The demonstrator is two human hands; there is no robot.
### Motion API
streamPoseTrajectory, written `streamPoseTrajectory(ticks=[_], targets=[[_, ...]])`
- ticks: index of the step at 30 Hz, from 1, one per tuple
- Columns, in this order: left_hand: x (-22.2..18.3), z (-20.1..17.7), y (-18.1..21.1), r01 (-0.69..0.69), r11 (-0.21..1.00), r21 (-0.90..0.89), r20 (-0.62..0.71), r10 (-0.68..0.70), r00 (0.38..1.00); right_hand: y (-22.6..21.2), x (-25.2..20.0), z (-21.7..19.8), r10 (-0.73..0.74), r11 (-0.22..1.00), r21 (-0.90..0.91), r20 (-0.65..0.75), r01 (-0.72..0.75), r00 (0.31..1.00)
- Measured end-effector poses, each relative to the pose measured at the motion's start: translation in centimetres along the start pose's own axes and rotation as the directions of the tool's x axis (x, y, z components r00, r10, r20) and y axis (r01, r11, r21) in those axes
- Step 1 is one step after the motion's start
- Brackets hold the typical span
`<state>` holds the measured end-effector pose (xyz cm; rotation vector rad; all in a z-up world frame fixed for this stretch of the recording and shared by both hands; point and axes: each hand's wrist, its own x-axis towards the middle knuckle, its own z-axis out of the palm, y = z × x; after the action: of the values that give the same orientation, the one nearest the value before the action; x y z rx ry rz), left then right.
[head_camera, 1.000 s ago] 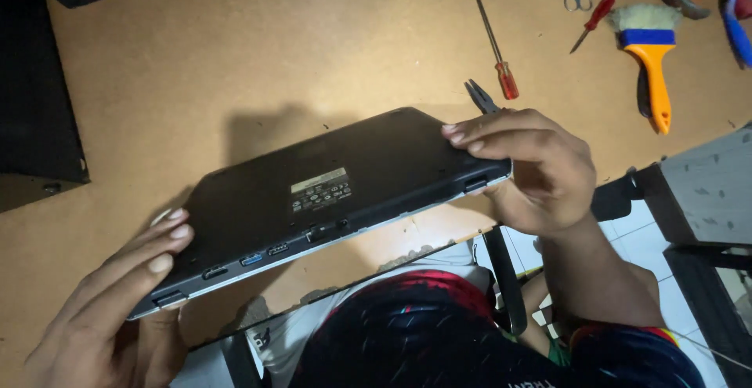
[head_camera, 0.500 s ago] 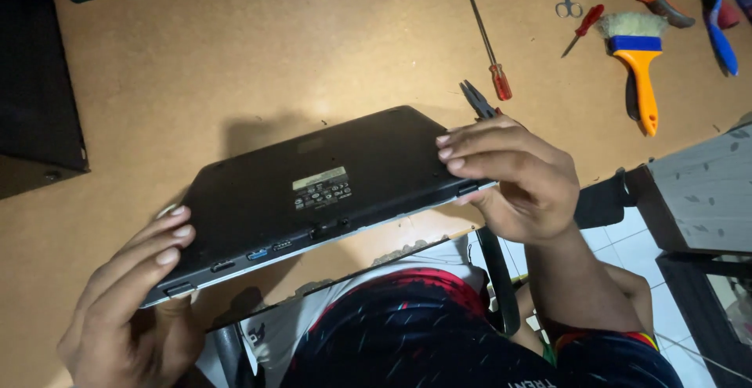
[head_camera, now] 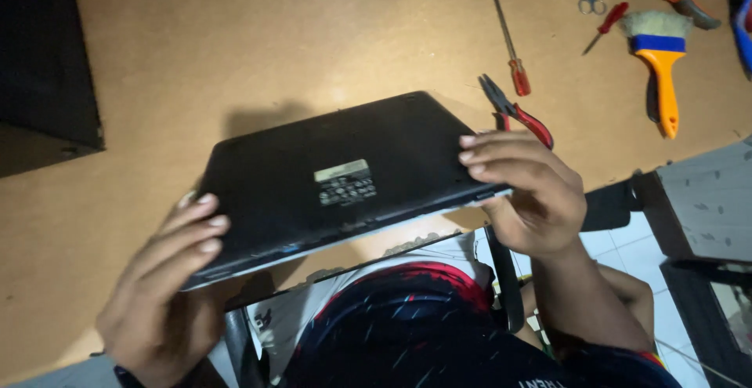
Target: Disassembling a laptop to inspect and repair internal components including the motherboard and battery connectors.
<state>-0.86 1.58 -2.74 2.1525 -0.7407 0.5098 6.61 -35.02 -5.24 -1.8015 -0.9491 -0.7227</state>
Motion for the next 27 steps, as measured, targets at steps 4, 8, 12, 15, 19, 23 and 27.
streamPoseTrajectory(ticks=[4, 8, 12, 15, 19, 23, 27], targets=[[-1.7, 1.2, 0.1, 0.048, 0.996, 0.078, 0.050, -0.052, 0.997, -0.1, -3.4, -0.8, 0.098, 0.986, -0.146, 0.121, -0.080, 0.988], [-3.4, 2.3, -0.1, 0.112, 0.989, 0.098, 0.161, -0.127, 0.979, -0.2, -5.6, -0.5, 0.099, 0.971, -0.233, 0.192, -0.052, 0.976], [-4.3, 3.0, -0.9, 0.103, 0.985, 0.139, 0.237, -0.134, 0.962, 0.6, -7.1, -0.1, 0.156, 0.962, -0.255, 0.225, -0.097, 0.962], [-3.4, 2.8, -0.2, 0.082, 0.983, 0.167, 0.174, -0.111, 0.978, 0.8, -6.9, 0.1, 0.128, 0.963, -0.256, 0.143, -0.088, 0.981], [-0.9, 2.8, 0.8, 0.091, 0.982, 0.165, -0.066, -0.081, 0.995, 0.8, -3.5, 0.5, 0.030, 0.976, -0.216, -0.033, -0.036, 0.999], [1.2, 2.6, 0.5, 0.043, 0.985, 0.167, -0.237, -0.002, 0.971, 0.4, -0.1, 0.4, -0.045, 0.971, -0.235, -0.015, 0.040, 0.999], [2.1, 2.8, 0.1, 0.030, 0.982, 0.188, -0.300, 0.029, 0.953, 0.2, 1.1, 0.5, -0.061, 0.965, -0.255, -0.013, 0.055, 0.998]])
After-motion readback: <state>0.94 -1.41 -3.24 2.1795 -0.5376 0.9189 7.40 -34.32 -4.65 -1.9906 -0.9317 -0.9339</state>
